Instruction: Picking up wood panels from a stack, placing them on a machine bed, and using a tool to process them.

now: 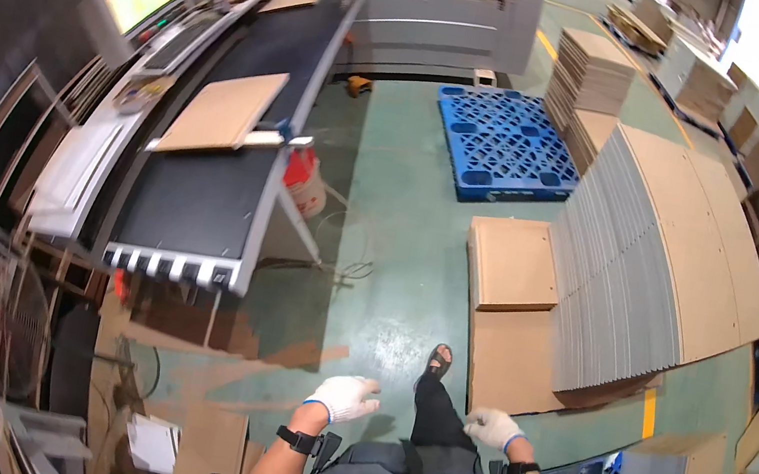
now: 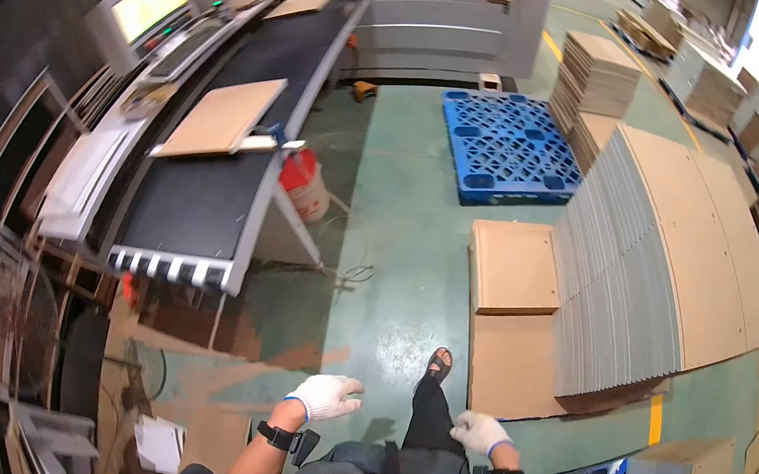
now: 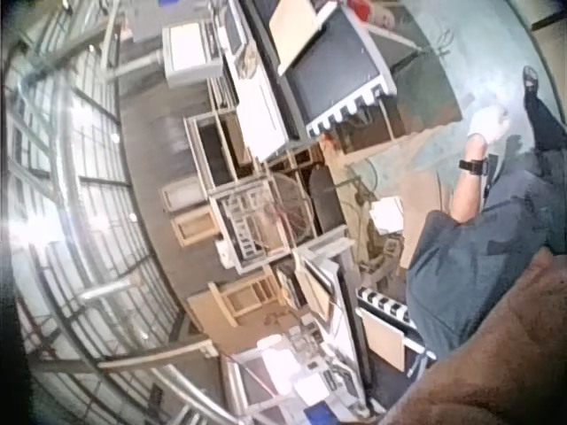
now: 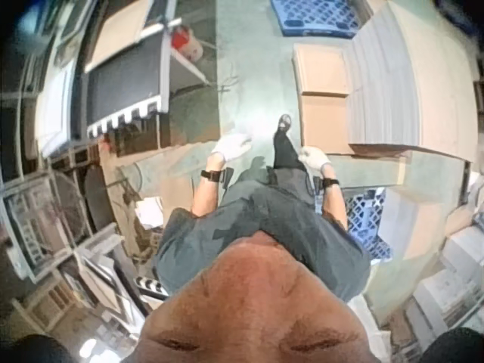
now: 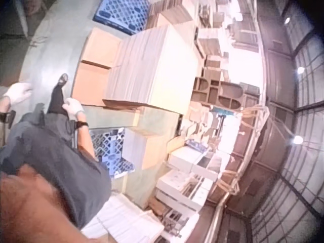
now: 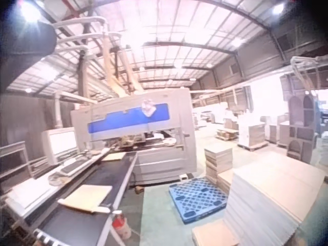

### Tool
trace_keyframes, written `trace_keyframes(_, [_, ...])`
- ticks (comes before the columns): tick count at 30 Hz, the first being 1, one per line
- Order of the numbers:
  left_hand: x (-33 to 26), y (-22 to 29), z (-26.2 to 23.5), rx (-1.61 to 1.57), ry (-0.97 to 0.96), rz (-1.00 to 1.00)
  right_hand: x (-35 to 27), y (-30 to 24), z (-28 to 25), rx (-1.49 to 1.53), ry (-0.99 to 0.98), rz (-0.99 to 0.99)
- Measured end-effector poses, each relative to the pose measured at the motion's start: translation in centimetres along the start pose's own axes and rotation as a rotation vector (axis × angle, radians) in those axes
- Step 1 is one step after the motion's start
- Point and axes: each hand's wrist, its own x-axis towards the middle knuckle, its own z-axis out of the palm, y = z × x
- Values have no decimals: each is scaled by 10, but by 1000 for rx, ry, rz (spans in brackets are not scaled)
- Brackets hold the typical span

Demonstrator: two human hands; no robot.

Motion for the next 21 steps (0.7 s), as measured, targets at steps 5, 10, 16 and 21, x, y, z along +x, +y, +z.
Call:
trace_keyframes(5, [96,-17,-77,8,-112,-170,119,8,-122,-36,48,47])
trace_keyframes(10, [188,-25,-170,-102,43,-230,226,-27,-258,-111,125,-38])
trace_keyframes(16, [308,-83,-227,-208,-34,-284,356,-106,-359,21,85,-87])
trace_keyframes(21, [456,-148,-287,-245,-60,-178,488,-103,-400,-53,30,-158])
